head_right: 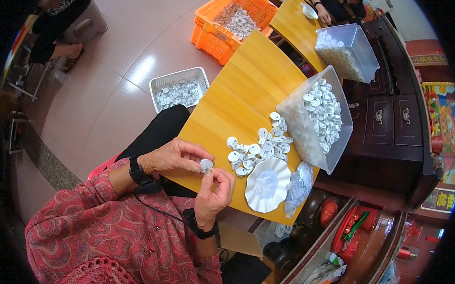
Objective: Manually assembling small white plastic components at a table.
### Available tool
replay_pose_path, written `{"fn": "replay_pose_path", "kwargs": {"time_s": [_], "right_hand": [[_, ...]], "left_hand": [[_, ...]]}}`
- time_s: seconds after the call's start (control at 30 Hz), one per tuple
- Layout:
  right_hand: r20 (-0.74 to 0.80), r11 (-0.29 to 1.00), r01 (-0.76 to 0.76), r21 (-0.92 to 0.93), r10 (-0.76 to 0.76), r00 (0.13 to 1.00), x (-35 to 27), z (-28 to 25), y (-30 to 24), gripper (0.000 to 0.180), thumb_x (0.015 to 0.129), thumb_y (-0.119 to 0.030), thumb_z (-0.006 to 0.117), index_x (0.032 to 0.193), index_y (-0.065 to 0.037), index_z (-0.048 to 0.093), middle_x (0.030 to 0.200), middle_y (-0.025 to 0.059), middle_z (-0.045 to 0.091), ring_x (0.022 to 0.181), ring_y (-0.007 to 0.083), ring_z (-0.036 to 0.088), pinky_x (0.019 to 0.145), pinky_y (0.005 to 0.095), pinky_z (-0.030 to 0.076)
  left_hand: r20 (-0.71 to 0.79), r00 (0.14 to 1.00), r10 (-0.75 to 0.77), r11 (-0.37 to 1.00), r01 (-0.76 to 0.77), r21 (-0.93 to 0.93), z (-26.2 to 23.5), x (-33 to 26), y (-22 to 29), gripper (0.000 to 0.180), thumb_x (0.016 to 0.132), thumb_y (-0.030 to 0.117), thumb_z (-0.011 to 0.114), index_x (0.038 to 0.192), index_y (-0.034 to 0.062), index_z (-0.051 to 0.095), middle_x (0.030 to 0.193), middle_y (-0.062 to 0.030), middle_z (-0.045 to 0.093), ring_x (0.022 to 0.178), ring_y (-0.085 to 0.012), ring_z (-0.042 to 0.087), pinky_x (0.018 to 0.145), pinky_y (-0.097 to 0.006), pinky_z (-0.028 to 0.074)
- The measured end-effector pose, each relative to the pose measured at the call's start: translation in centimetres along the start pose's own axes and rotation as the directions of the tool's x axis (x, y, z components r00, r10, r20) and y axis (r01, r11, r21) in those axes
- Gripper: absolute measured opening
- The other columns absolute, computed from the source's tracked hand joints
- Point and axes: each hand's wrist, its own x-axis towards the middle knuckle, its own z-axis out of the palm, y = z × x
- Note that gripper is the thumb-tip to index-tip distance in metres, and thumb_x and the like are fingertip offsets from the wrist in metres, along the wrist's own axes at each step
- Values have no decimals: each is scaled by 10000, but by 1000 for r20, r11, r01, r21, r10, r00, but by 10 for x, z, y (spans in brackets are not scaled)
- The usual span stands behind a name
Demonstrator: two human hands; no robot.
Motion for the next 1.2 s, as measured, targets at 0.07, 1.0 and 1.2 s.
{"fn": "replay_pose_path", "kwargs": {"time_s": [0.07, 1.0, 1.2], "right_hand": [[0, 1000, 3, -17, -3, 1000, 0, 0, -2, 71, 886, -6, 644, 905, 35, 589, 961, 125, 577, 849, 215, 574, 750, 313, 488], [97, 974, 167, -152, -154, 983, 1, 4, -8, 80, 871, -11, 663, 919, 17, 606, 939, 135, 605, 833, 262, 602, 730, 358, 499], [66, 997, 59, -49, -55, 996, 1, 3, -2, 76, 886, -22, 649, 923, 25, 602, 937, 135, 608, 814, 242, 588, 710, 332, 485]], "left_hand": [[5, 1000, 2, 1000, -2, -10, 0, 0, -1, 379, 868, 106, 735, 1231, 37, 650, 1004, 8, 665, 932, -57, 589, 873, -215, 485], [39, 990, 138, 958, -144, 247, -7, -4, 3, 372, 824, 160, 783, 1154, 29, 675, 941, 13, 637, 849, -73, 548, 785, -236, 469], [-28, 996, 89, 987, -84, 135, -9, -4, 1, 365, 827, 151, 782, 1148, 15, 674, 895, 23, 650, 829, -50, 567, 768, -221, 478]]}}
